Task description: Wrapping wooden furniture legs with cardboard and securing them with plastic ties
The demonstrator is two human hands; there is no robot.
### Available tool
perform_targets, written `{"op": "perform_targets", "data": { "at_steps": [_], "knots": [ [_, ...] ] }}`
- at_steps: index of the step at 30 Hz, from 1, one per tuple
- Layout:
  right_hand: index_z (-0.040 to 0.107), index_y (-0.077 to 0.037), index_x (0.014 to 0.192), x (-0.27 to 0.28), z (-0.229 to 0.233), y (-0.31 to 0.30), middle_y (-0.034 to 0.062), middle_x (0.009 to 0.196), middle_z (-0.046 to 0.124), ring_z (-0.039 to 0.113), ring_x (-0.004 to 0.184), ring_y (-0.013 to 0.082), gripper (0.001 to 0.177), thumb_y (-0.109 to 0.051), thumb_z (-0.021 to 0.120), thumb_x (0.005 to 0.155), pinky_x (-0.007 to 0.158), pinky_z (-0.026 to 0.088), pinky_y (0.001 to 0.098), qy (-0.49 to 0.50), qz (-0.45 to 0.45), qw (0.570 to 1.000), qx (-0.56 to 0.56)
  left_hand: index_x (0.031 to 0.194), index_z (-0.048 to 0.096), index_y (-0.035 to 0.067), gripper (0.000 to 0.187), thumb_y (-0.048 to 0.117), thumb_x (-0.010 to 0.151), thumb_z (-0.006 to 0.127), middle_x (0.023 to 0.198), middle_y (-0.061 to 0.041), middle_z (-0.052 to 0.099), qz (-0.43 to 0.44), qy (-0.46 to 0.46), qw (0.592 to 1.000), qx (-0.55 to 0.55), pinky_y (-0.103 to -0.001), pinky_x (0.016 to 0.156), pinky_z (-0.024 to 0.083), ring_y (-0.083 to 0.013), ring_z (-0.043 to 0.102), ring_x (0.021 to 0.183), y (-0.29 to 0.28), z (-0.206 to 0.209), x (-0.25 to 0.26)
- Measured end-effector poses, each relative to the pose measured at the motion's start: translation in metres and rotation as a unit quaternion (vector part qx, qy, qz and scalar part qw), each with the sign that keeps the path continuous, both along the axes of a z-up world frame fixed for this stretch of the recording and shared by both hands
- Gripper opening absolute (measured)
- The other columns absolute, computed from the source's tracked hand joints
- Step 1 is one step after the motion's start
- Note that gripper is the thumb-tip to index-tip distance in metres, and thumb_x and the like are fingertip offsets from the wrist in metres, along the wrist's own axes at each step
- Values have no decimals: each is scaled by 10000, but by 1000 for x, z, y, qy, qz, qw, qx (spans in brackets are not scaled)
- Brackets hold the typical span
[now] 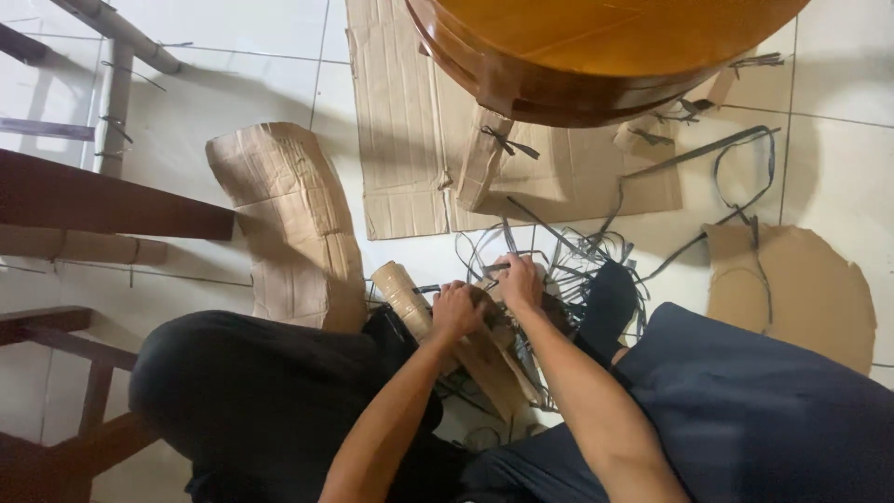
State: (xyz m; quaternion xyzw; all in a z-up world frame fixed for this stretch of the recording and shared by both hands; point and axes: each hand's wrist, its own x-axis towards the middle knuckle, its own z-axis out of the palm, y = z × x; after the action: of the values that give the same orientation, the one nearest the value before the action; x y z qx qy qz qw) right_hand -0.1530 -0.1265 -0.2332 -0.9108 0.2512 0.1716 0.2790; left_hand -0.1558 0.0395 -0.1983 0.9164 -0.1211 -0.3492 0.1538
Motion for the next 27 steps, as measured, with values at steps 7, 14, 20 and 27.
{"op": "perform_targets", "data": {
  "at_steps": [7,14,20,27],
  "knots": [
    [719,-231,1030,9,-5,-24,113,750,711,725,842,347,172,-159,606,922,758,554,466,-178,-207,960,67,1177,738,118,364,373,922,686,1225,-161,659,191,-69,970,-134,-490,961,548,-379,621,1177,3,-20,2],
    [722,-224,894,23,-42,-96,29,858,713,693,942,279,147,-118,619,896,901,512,388,-321,-311,895,4,1070,798,344,232,386,878,674,1083,-27,768,326,-15,917,-228,-464,834,588,-328,715,940,-3,-34,5],
    [606,-175,1006,-1,38,-68,69,1181,562,524,1220,368,103,-122,630,922,1035,463,547,-144,-463,867,-117,915,811,267,207,343,808,650,889,-103,785,-30,-7,994,-104,-488,851,616,-372,756,939,-29,-26,-44],
    [598,-116,1441,25,100,9,225,1639,181,214,1507,468,658,106,723,835,1179,272,636,-368,-114,910,-150,1009,803,198,331,395,822,615,1053,-110,767,-169,19,983,-64,-478,929,606,-348,711,1097,-40,-50,-64]
  ]
}}
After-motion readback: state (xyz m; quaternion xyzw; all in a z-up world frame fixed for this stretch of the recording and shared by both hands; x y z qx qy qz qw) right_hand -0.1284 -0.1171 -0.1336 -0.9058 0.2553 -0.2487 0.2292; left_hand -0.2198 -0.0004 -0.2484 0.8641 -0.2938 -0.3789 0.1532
